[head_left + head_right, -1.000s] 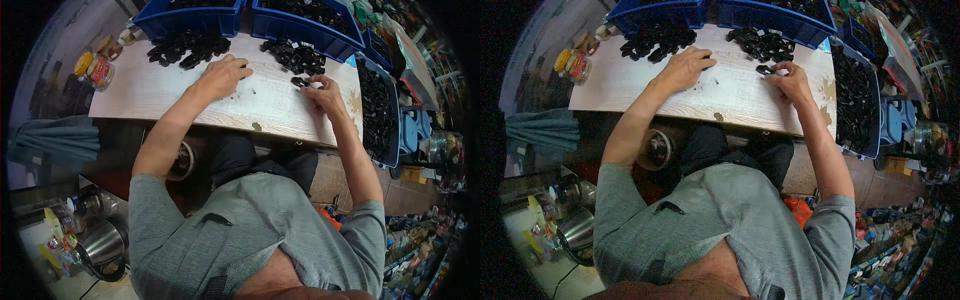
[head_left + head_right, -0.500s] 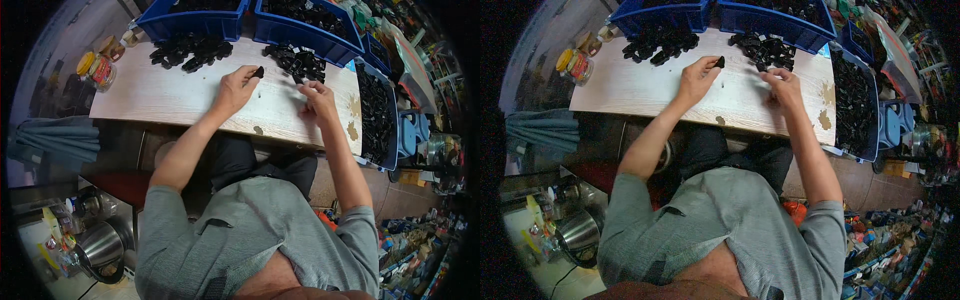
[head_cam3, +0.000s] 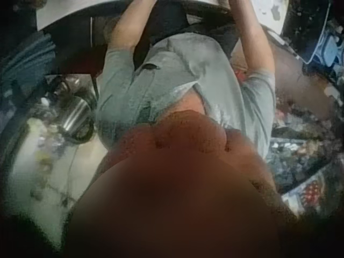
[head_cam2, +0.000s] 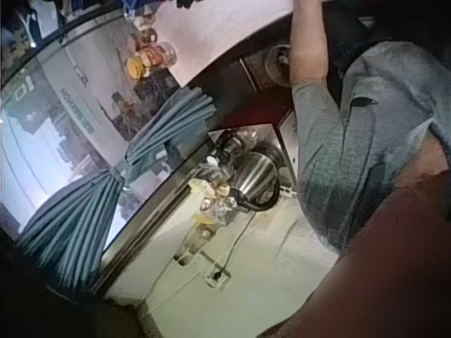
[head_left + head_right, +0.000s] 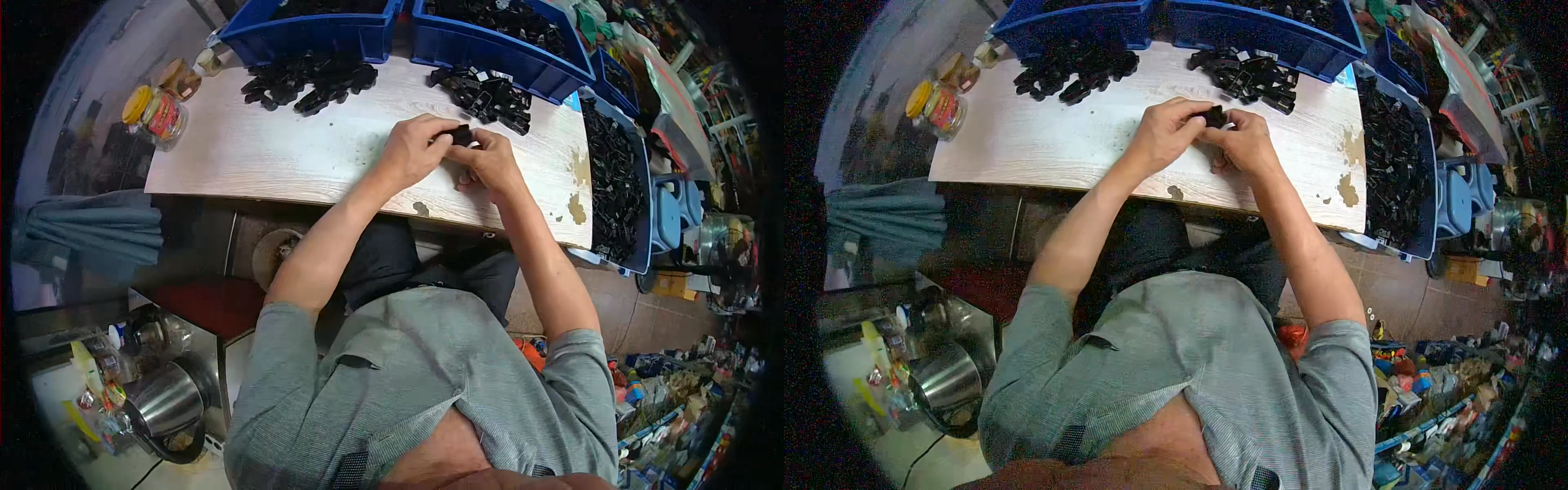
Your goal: Assembling small black plastic components at a workbench.
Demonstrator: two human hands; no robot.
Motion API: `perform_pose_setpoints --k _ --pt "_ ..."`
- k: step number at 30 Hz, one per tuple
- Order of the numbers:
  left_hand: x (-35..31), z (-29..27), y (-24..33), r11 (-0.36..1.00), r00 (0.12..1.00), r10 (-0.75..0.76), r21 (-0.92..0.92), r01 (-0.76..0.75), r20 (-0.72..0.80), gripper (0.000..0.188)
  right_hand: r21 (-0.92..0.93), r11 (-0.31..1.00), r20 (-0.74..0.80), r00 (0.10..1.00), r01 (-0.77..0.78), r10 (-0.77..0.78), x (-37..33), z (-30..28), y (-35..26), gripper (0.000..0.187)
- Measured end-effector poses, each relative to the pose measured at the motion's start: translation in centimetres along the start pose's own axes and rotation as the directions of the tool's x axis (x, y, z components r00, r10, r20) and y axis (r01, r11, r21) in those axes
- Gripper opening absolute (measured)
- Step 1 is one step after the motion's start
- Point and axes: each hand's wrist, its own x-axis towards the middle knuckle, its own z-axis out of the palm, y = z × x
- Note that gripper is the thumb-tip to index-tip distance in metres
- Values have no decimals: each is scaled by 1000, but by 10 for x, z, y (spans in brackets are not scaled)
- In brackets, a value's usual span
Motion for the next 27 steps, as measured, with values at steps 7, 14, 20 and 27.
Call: perform_pose_setpoints --k 7,14,20,27 --pt "-5 -9 5 872 950 269 379 -310 160 28 -254 966 25 999 46 -41 11 1 3 24" --pt "-15 -14 7 699 900 326 568 -435 289 35 -374 918 34 991 132 -129 18 0 12 25" --pt "-21 -13 4 667 892 390 597 -446 229 29 -373 927 -17 999 30 -39 11 0 3 31" --pt "-24 -107 -14 467 850 471 884 -11 -238 25 30 998 -36 998 -48 49 -6 -40 4 27"
